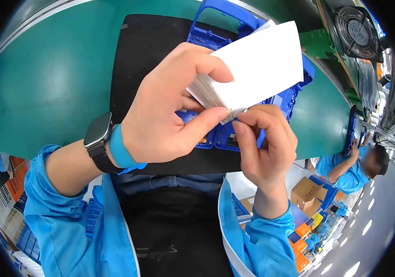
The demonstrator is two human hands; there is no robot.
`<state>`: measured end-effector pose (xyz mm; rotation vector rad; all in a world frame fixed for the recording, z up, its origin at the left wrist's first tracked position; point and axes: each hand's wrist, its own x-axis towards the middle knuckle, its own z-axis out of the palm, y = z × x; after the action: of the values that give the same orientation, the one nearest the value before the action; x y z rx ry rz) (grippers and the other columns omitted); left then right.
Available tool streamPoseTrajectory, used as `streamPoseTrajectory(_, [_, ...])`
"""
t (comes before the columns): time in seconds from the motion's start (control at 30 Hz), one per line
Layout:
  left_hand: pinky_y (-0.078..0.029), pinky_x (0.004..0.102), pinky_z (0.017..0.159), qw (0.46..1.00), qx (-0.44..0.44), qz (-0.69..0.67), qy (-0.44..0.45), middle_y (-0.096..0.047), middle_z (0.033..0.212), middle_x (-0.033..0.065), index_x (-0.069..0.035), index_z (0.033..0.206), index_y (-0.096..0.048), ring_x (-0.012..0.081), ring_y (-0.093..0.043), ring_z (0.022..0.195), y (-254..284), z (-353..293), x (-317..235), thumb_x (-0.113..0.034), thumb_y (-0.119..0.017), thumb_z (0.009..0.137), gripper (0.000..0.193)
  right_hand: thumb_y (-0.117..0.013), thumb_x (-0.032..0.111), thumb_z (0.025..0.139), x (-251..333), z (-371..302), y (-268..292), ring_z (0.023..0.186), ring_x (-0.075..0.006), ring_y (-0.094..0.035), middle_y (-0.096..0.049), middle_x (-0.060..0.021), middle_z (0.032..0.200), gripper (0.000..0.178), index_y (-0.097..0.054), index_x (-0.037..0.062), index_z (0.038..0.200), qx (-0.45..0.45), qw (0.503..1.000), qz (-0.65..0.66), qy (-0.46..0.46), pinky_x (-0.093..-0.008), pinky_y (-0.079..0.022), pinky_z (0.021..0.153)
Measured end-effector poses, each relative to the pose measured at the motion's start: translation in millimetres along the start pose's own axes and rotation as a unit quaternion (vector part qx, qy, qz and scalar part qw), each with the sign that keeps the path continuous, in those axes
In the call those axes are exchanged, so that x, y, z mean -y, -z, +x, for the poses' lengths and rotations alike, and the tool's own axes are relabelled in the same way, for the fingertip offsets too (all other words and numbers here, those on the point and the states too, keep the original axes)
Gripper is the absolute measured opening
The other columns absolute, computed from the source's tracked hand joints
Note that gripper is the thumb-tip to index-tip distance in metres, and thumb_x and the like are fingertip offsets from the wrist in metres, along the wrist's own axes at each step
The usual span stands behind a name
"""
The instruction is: Applying small stickers to internal components of electronic devices on an assembly line.
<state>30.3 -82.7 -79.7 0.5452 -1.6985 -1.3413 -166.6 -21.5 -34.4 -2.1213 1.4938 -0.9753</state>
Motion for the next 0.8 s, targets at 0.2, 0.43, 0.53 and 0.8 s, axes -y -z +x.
streamPoseTrajectory(0.2, [-0.059,0.0309,0.093,1.0,-0.007,0.016,-0.008,-0.044,0.128,0.0139,0.0,0.121,-0.047,0.0246,-0.06,0.12,0,-1,1,0.014,-0.065,0.085,0.042,-0.075,-0.008,0.079,-2,0,-8,0.07,-0.0228,-0.065,-0.065,-0.0113,0.086,0.019,-0.064,0.0006,0.092,0.001,1.0,-0.001,-0.013,-0.0302,-0.05,0.058])
streamPoseTrajectory(0.43, [-0.058,0.0284,0.089,0.997,-0.053,-0.042,0.035,-0.047,0.126,0.0132,0.001,0.117,-0.049,0.0192,-0.061,0.114,-4,0,2,0.013,-0.065,0.087,0.036,-0.061,-0.014,0.083,-9,-4,-15,0.071,-0.0172,-0.055,-0.059,-0.0116,0.087,0.015,-0.055,-0.0012,0.089,-0.011,0.999,0.005,0.033,-0.0266,-0.045,0.064])
streamPoseTrajectory(0.53, [-0.057,0.0264,0.083,0.984,-0.11,-0.118,0.07,-0.053,0.119,0.0102,0.0,0.117,-0.05,0.0146,-0.062,0.107,-2,5,3,0.009,-0.066,0.089,0.034,-0.059,-0.014,0.081,-13,-8,-3,0.074,-0.0206,-0.056,-0.059,-0.0125,0.087,0.016,-0.055,-0.0004,0.088,0.023,0.998,0.027,0.043,-0.0285,-0.045,0.068])
streamPoseTrajectory(0.8, [-0.058,0.027,0.084,0.995,-0.075,-0.06,0.029,-0.053,0.125,0.0103,-0.001,0.113,-0.051,0.017,-0.064,0.11,0,4,10,0.006,-0.065,0.092,0.026,-0.064,-0.012,0.082,-59,-29,82,0.076,-0.0256,-0.061,-0.061,-0.0122,0.088,0.017,-0.058,0.0,0.091,0.134,0.986,-0.092,-0.044,-0.0339,-0.049,0.066])
